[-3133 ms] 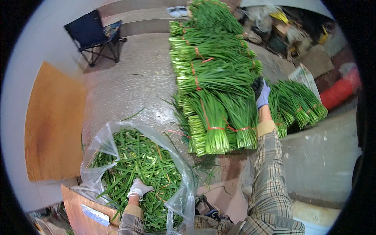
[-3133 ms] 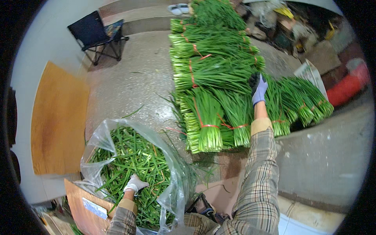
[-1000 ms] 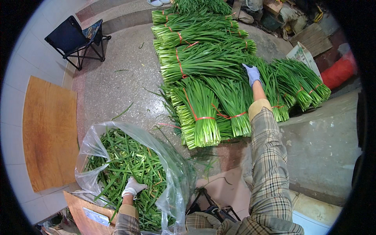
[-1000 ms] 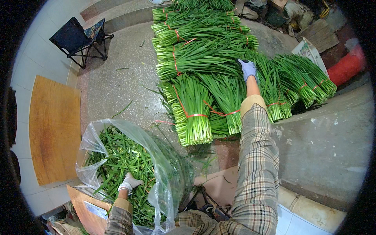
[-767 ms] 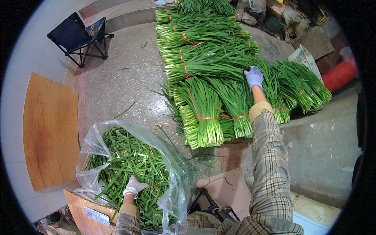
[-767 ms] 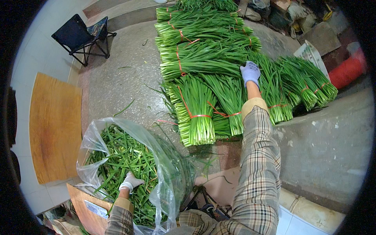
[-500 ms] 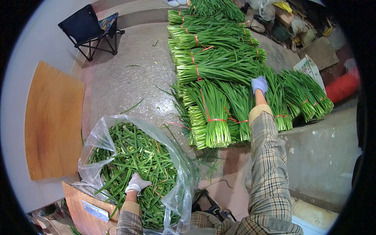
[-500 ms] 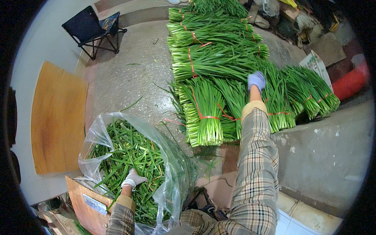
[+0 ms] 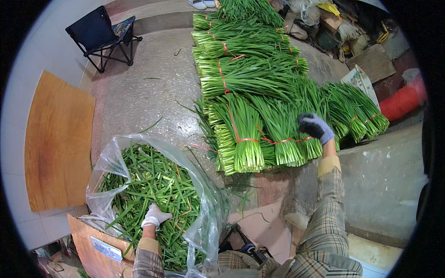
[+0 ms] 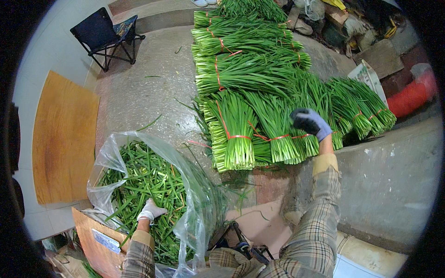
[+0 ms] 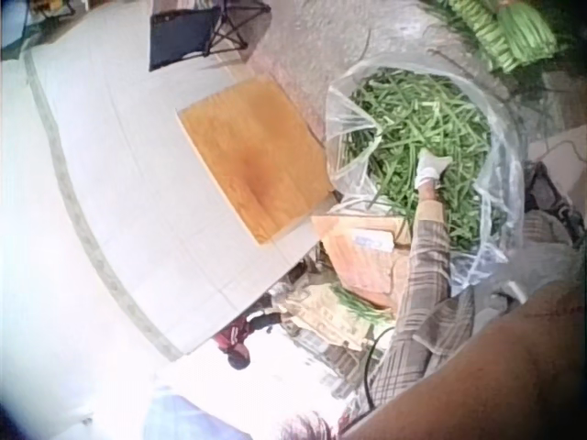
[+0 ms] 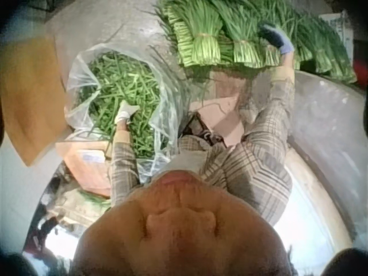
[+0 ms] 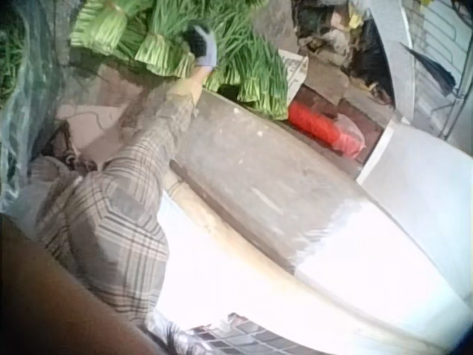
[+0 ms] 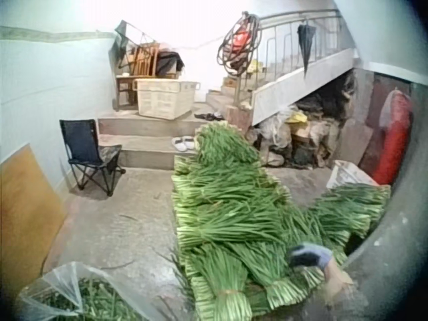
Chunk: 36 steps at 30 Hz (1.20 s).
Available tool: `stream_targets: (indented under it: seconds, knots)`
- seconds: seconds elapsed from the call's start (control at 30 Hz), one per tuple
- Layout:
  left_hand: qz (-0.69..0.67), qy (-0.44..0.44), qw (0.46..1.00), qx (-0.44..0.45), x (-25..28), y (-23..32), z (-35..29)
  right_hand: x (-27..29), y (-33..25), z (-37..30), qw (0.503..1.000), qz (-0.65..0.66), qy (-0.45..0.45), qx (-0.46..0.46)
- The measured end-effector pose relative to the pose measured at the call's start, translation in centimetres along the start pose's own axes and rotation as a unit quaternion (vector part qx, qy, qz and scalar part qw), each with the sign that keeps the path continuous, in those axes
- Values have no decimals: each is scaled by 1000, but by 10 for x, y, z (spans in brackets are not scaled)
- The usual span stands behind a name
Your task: The person gathers green onions from a basket, aligns them on a wooden board, and uses a knife to trim the ends. They then tie the bundle with a rubber band and place it on a stack of finished bundles.
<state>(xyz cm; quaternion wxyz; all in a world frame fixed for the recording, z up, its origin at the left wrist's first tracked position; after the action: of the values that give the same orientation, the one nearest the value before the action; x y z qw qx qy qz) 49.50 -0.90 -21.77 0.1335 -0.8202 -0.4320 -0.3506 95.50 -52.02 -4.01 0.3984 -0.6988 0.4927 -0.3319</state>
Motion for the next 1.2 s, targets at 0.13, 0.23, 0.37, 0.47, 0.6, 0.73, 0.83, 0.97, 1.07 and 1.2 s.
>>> stream_targets:
  seconds: [0.13,0.23,0.37,0.47,0.6,0.73,0.83,0.97,1.07,1.2]
  knots:
    - [33,22,999,-31,1,5,3,-138,47,-116,924,-222,-310,-30]
    - [22,-14,1000,-6,-7,1,1,-176,95,-180,671,-675,-279,129]
    - [34,9,999,-35,-6,4,9,-247,26,-222,856,-468,-143,165]
    - [-28,24,998,-48,-2,12,-2,-355,-10,-269,810,-343,-185,437]
    - [-218,146,960,-96,-31,-41,33,-453,55,-281,674,-389,-256,573]
    - [-228,170,942,-181,37,-5,-77,-435,164,-227,625,-589,-294,418]
    - [-211,359,884,-213,90,18,-192,-426,173,-224,613,-611,-250,434]
    - [-212,404,856,-243,78,23,-293,-436,192,-217,598,-628,-283,410]
    - [-253,403,841,-255,55,20,-314,-443,173,-220,563,-620,-363,409]
    - [-311,426,816,-235,58,-19,-341,-456,54,-287,779,-396,-381,302]
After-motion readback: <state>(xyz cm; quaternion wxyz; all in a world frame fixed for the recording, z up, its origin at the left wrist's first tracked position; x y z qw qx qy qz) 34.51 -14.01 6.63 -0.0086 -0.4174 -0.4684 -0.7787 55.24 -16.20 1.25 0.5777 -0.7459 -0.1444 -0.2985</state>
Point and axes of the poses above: each hand's wrist, its own z-axis towards the middle knuckle, its own x-axis out of the back of the hand, y = z × x, the point moved 9 cm from there along z, towards the middle knuckle, and after that the axes turned 13 degrees about y, right-handed, at the moved point
